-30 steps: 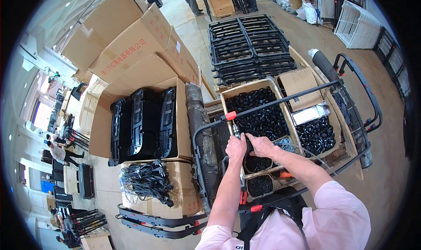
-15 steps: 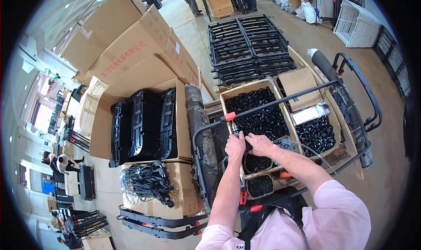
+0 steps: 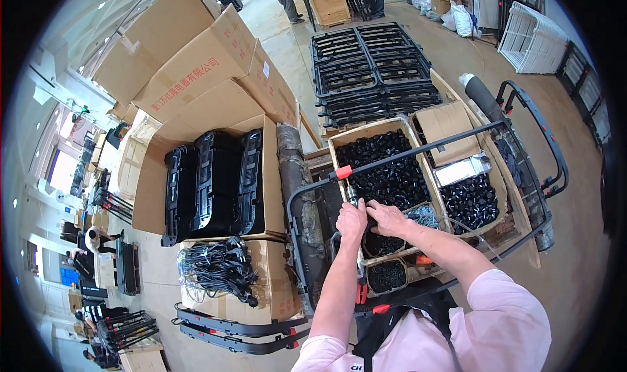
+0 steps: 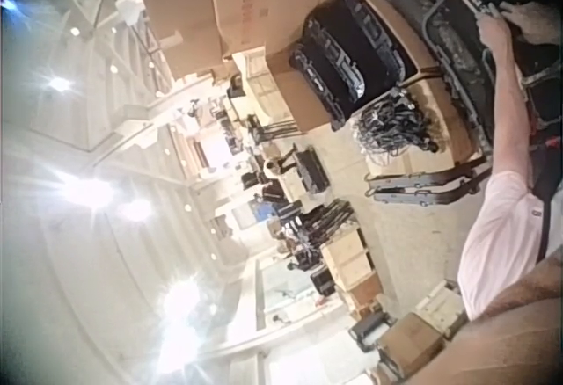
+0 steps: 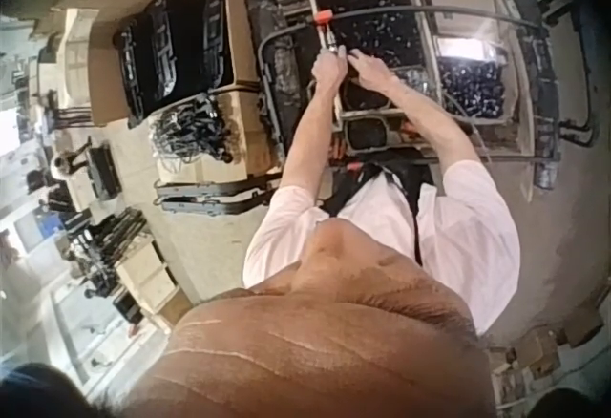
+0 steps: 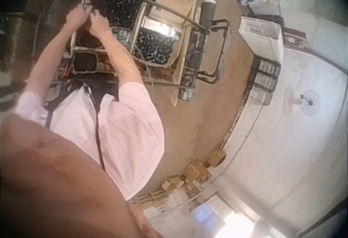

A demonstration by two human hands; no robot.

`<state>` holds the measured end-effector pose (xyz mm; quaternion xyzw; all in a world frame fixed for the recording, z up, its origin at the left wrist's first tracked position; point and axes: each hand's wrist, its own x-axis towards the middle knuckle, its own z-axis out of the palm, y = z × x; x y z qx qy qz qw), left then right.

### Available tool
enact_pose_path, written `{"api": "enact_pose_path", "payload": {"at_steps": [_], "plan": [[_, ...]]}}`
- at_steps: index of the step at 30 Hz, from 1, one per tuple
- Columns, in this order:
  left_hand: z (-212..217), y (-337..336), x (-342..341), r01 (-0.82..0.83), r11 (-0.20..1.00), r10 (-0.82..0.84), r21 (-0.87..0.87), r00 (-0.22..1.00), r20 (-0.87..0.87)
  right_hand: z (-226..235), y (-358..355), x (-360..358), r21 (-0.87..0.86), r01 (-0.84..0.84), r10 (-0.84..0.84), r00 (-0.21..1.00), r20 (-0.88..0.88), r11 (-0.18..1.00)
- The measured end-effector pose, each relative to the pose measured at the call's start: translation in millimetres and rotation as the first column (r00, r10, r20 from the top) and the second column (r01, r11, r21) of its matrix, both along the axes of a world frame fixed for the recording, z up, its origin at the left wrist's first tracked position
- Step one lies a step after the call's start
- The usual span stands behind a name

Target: The recorder is assembling a power tool, specifically connecting wiring and using an electric screwdriver to fasten screws into the housing.

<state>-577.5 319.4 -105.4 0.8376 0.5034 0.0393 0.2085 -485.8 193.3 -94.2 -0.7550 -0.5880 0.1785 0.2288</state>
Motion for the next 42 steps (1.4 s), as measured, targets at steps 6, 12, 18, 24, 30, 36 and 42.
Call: {"api": "enact_pose_path", "payload": {"at_steps": [6,12,18,24,30,36,42], "plan": [[0.0,-3.4,-3.6,0.001,1.000,-0.001,0.001,1.000,0.013,3.9,-3.2,-4.4,-0.013,0.005,-0.005,1.000,0.004,1.000],[-1.2,-7.4,-6.7,0.000,1.000,0.000,-0.015,1.000,-0.003,1.7,-8.4,-8.3,-0.017,0.007,-0.007,1.000,0.009,1.000],[-3.8,-9.9,-13.3,0.004,1.000,-0.005,0.007,1.000,0.012,0.3,-12.7,-10.5,0.017,-0.014,0.014,0.999,0.033,1.000],[17.5,-32.1,-36.4,0.012,0.988,-0.008,-0.152,1.000,0.023,17.2,-44.1,-31.1,-0.050,-0.001,0.005,0.998,0.062,0.999],[44.2,-106.6,-97.6,-0.040,0.925,0.177,-0.377,0.925,0.337,61.5,-122.0,-89.6,0.072,-0.002,-0.008,0.990,0.138,0.997],[84.5,-232.7,-178.8,0.002,0.903,0.262,-0.429,0.789,0.555,72.9,-232.8,-156.8,0.145,-0.080,0.067,0.993,0.092,0.986],[34.8,-332.0,-281.0,-0.063,0.902,0.330,-0.426,0.738,0.589,41.6,-314.1,-233.8,0.168,-0.191,0.187,0.982,0.038,0.967]]}}
